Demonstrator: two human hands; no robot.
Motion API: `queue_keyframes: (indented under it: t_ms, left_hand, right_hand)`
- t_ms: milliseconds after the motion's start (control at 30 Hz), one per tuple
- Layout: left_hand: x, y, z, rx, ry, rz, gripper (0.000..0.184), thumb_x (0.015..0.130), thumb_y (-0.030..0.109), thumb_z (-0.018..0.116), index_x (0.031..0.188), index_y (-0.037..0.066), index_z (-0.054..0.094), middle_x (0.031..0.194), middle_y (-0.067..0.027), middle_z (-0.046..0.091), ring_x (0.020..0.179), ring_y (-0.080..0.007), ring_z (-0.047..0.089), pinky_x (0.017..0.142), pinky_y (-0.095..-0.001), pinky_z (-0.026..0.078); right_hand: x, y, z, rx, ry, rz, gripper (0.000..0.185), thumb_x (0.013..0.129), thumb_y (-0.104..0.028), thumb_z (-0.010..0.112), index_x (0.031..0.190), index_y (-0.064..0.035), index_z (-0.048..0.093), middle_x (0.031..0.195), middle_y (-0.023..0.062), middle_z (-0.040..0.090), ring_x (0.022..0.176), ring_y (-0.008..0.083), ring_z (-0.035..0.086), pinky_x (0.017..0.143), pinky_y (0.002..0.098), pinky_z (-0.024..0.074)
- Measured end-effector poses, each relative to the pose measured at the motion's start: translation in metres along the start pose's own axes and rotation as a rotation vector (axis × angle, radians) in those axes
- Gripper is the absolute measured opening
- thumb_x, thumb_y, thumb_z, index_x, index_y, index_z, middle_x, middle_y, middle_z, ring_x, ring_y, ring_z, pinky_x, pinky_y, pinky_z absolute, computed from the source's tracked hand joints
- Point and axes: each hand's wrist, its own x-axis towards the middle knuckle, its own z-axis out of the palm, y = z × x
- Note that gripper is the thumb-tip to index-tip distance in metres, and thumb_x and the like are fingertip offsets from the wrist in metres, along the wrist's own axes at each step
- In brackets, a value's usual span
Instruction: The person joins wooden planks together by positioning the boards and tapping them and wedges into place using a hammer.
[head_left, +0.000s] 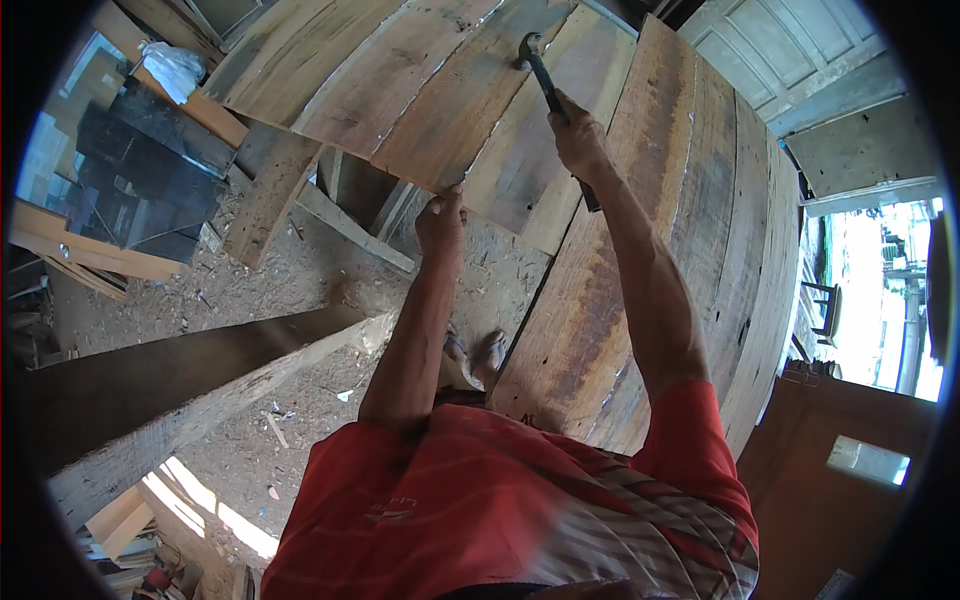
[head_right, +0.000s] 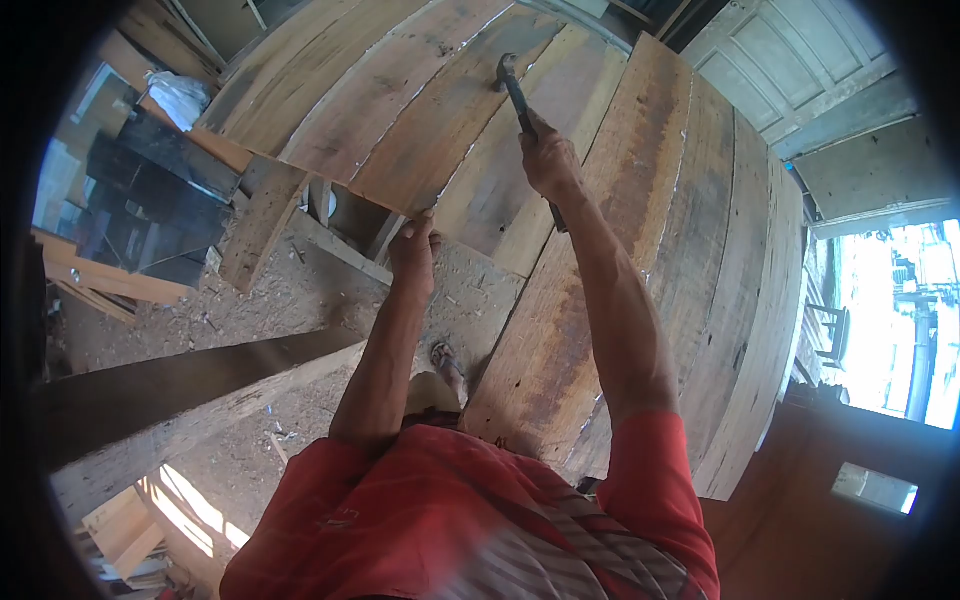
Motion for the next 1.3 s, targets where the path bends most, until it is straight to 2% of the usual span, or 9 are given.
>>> queue_keyframes:
  t_ms: [367, 533, 633, 733, 800, 867, 933, 1200, 1300]
  left_hand:
    - [0.002, -0.010, -0.009, -0.003, -0.091, -0.003, 0.036, 0.094, 0.035, 0.072, 0.106, 0.001, 0.069, 0.082, 0.0013, 0.057, 0.071, -0.0088, 0.052, 0.063, -0.0248, 0.044]
    - [0.007, 0.001, -0.001, 0.034, -0.035, 0.027, 0.040, 0.093, 0.037, 0.072, 0.108, 0.000, 0.069, 0.085, -0.0004, 0.058, 0.073, -0.0093, 0.052, 0.065, -0.0266, 0.045]
    - [0.002, -0.005, -0.005, 0.031, -0.037, 0.009, 0.042, 0.093, 0.038, 0.072, 0.109, 0.000, 0.069, 0.087, -0.0014, 0.059, 0.074, -0.0098, 0.053, 0.066, -0.0270, 0.046]
    - [0.009, -0.013, -0.010, 0.033, -0.046, 0.023, 0.042, 0.093, 0.039, 0.071, 0.108, -0.001, 0.069, 0.087, -0.0019, 0.060, 0.074, -0.0104, 0.054, 0.066, -0.0271, 0.046]
    - [0.017, -0.019, -0.008, 0.030, -0.068, 0.048, 0.042, 0.093, 0.038, 0.071, 0.108, -0.001, 0.069, 0.086, -0.0021, 0.060, 0.073, -0.0106, 0.055, 0.066, -0.0271, 0.047]
    - [0.023, 0.004, 0.006, 0.124, -0.051, 0.020, 0.041, 0.094, 0.038, 0.070, 0.107, -0.001, 0.069, 0.085, -0.0018, 0.060, 0.071, -0.0105, 0.055, 0.066, -0.0269, 0.047]
    - [-0.004, -0.010, -0.015, 0.175, -0.017, -0.044, 0.040, 0.094, 0.037, 0.069, 0.105, -0.001, 0.069, 0.083, -0.0015, 0.060, 0.070, -0.0103, 0.055, 0.066, -0.0269, 0.048]
    - [0.009, -0.006, -0.006, 0.136, -0.048, 0.040, 0.036, 0.096, 0.036, 0.067, 0.098, 0.000, 0.068, 0.081, -0.0011, 0.058, 0.071, -0.0102, 0.053, 0.066, -0.0281, 0.046]
    - [0.005, -0.003, -0.006, 0.096, -0.077, 0.051, 0.037, 0.096, 0.035, 0.066, 0.098, -0.001, 0.068, 0.080, -0.0007, 0.057, 0.070, -0.0104, 0.052, 0.064, -0.0284, 0.045]
  right_hand:
    - [-0.036, 0.015, 0.001, -0.281, 0.083, 0.022, 0.048, 0.106, -0.029, 0.050, 0.151, -0.0144, 0.047, 0.104, 0.0302, 0.070, 0.097, 0.0454, 0.070, 0.081, 0.0478, 0.0549]
    - [-0.014, -0.006, -0.034, -0.013, 0.082, 0.040, 0.047, 0.106, -0.029, 0.051, 0.149, -0.0108, 0.051, 0.110, 0.0261, 0.071, 0.093, 0.0358, 0.071, 0.082, 0.0421, 0.0539]
    - [-0.034, -0.041, -0.043, 0.048, 0.174, 0.083, 0.047, 0.106, -0.029, 0.052, 0.150, -0.0118, 0.050, 0.107, 0.0242, 0.071, 0.085, 0.0284, 0.069, 0.078, 0.0411, 0.0536]
    - [-0.036, -0.022, -0.022, -0.045, 0.083, 0.183, 0.047, 0.106, -0.030, 0.050, 0.152, -0.0214, 0.047, 0.105, 0.0271, 0.071, 0.086, 0.0345, 0.072, 0.076, 0.0471, 0.0539]
    - [-0.022, 0.066, 0.024, -0.193, 0.194, -0.159, 0.049, 0.106, -0.026, 0.051, 0.154, -0.0193, 0.045, 0.086, 0.0179, 0.065, 0.072, 0.0267, 0.064, 0.066, 0.0436, 0.0518]
    - [0.011, 0.045, 0.008, -0.205, 0.216, -0.239, 0.049, 0.105, -0.024, 0.051, 0.153, -0.0138, 0.046, 0.087, 0.0157, 0.062, 0.074, 0.0252, 0.060, 0.067, 0.0408, 0.0512]
    - [-0.019, -0.012, -0.020, -0.055, -0.079, 0.190, 0.048, 0.104, -0.026, 0.052, 0.151, -0.0154, 0.048, 0.116, 0.0289, 0.067, 0.104, 0.0425, 0.068, 0.088, 0.0443, 0.0540]
    - [-0.030, -0.035, -0.055, 0.116, 0.296, -0.054, 0.047, 0.107, -0.033, 0.052, 0.148, -0.0097, 0.053, 0.074, 0.0138, 0.064, 0.063, 0.0185, 0.061, 0.058, 0.0369, 0.0505]
    - [-0.032, 0.001, -0.027, -0.078, 0.172, 0.016, 0.049, 0.107, -0.033, 0.051, 0.153, -0.0175, 0.046, 0.082, 0.0207, 0.069, 0.071, 0.0247, 0.069, 0.061, 0.0423, 0.0541]
